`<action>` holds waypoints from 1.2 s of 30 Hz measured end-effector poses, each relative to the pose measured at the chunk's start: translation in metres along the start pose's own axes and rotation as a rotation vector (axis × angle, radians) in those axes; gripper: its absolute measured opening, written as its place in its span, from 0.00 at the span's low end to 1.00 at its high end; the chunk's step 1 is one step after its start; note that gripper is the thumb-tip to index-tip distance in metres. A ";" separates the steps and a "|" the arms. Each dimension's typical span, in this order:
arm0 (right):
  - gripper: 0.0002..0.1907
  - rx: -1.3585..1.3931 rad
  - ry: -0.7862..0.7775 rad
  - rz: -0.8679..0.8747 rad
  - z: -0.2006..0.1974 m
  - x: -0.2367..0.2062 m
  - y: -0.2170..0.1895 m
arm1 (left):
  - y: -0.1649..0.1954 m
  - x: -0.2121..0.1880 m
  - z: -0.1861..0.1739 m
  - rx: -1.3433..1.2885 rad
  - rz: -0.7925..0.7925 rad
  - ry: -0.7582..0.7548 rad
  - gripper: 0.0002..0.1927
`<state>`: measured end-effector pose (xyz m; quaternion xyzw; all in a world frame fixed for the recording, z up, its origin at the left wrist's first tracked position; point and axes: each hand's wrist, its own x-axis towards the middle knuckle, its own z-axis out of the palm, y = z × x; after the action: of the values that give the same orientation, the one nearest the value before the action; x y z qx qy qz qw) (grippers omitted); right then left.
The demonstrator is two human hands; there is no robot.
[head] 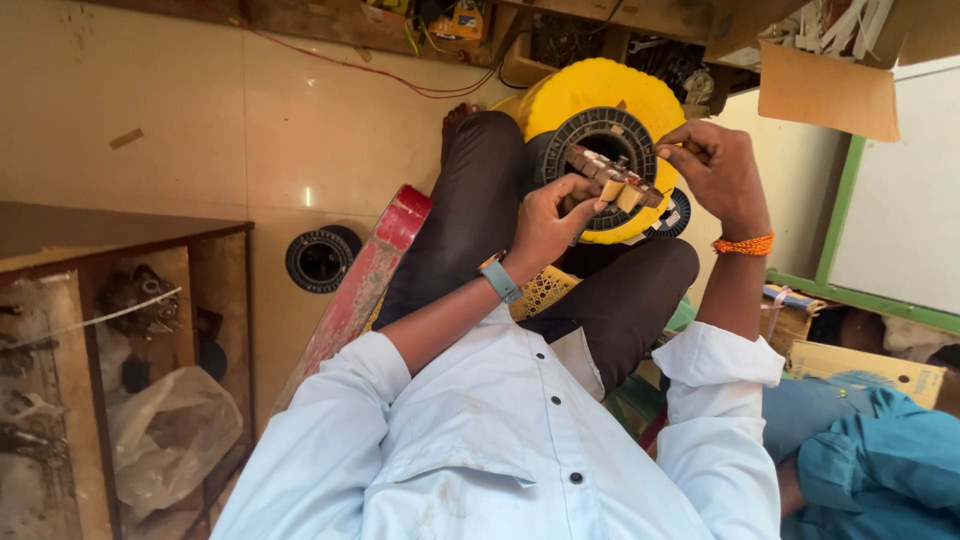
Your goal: The person retrieves a strip of cardboard from a drawer, cuts it with scissors, and wraps it around a circular electrical component. They then insert a thin wire into the component and adjust the cardboard sleeve.
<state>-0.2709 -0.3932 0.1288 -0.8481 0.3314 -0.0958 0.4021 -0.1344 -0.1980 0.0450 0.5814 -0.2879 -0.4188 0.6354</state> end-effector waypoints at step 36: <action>0.04 0.167 0.162 0.143 -0.009 -0.094 -0.031 | 0.069 0.065 -0.024 0.475 0.620 -0.518 0.32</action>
<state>-0.3312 -0.3243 0.1678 -0.7753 0.4133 -0.1623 0.4492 -0.0694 -0.2441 0.1009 0.4737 -0.6850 -0.2630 0.4870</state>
